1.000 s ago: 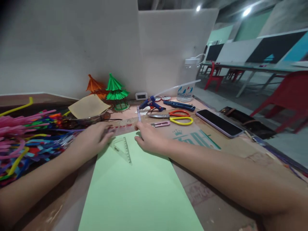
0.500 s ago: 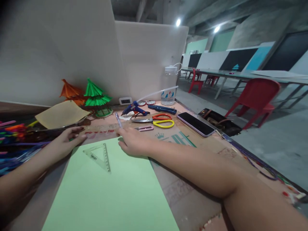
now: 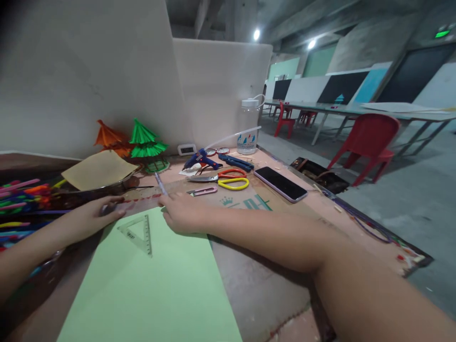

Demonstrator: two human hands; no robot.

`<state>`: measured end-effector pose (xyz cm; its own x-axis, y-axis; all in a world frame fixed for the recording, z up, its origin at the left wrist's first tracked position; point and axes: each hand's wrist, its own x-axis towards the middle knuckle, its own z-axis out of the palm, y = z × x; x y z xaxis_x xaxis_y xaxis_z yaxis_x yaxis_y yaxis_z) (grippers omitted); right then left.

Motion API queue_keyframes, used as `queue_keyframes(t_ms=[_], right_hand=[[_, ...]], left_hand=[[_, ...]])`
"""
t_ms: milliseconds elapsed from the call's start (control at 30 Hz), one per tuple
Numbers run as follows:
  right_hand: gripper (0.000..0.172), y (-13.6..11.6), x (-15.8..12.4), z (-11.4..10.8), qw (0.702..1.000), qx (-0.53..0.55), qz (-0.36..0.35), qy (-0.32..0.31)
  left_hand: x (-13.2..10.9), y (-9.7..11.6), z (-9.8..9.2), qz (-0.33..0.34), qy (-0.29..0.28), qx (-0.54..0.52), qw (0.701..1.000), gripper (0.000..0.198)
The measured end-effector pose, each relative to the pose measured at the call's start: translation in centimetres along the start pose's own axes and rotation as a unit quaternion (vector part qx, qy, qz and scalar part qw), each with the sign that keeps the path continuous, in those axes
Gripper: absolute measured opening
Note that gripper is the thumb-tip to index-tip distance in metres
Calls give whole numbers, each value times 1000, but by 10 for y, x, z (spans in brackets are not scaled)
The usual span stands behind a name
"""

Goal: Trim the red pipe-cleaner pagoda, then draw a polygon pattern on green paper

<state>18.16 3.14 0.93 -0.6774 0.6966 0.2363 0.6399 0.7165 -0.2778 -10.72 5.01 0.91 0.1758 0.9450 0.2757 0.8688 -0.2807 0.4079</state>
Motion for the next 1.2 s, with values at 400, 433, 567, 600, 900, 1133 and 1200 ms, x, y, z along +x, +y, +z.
queue_keyframes(t_ms=[400, 433, 567, 600, 900, 1133, 1200], right_hand=[[33, 28, -51, -32, 999, -16, -16, -27], [34, 32, -55, -34, 999, -19, -11, -28], [35, 47, -67, -39, 999, -33, 1, -28], [35, 51, -68, -40, 999, -37, 2, -29], [25, 56, -58, -43, 997, -81, 1, 0], [26, 50, -59, -28, 998, -55, 11, 41], [25, 52, -60, -27, 998, -51, 10, 46]], left_hand=[[-8, 37, 16, -39, -9, 120, 992, 25], [-8, 41, 19, -34, -11, 118, 992, 26], [-13, 59, 27, -4, -9, 128, 992, 23], [-14, 64, 27, 2, -5, 138, 990, 22], [-44, 118, 13, 173, 22, 242, 954, 26], [-72, 121, 30, 296, 45, 167, 939, 29], [-74, 116, 35, 297, 9, 123, 947, 32]])
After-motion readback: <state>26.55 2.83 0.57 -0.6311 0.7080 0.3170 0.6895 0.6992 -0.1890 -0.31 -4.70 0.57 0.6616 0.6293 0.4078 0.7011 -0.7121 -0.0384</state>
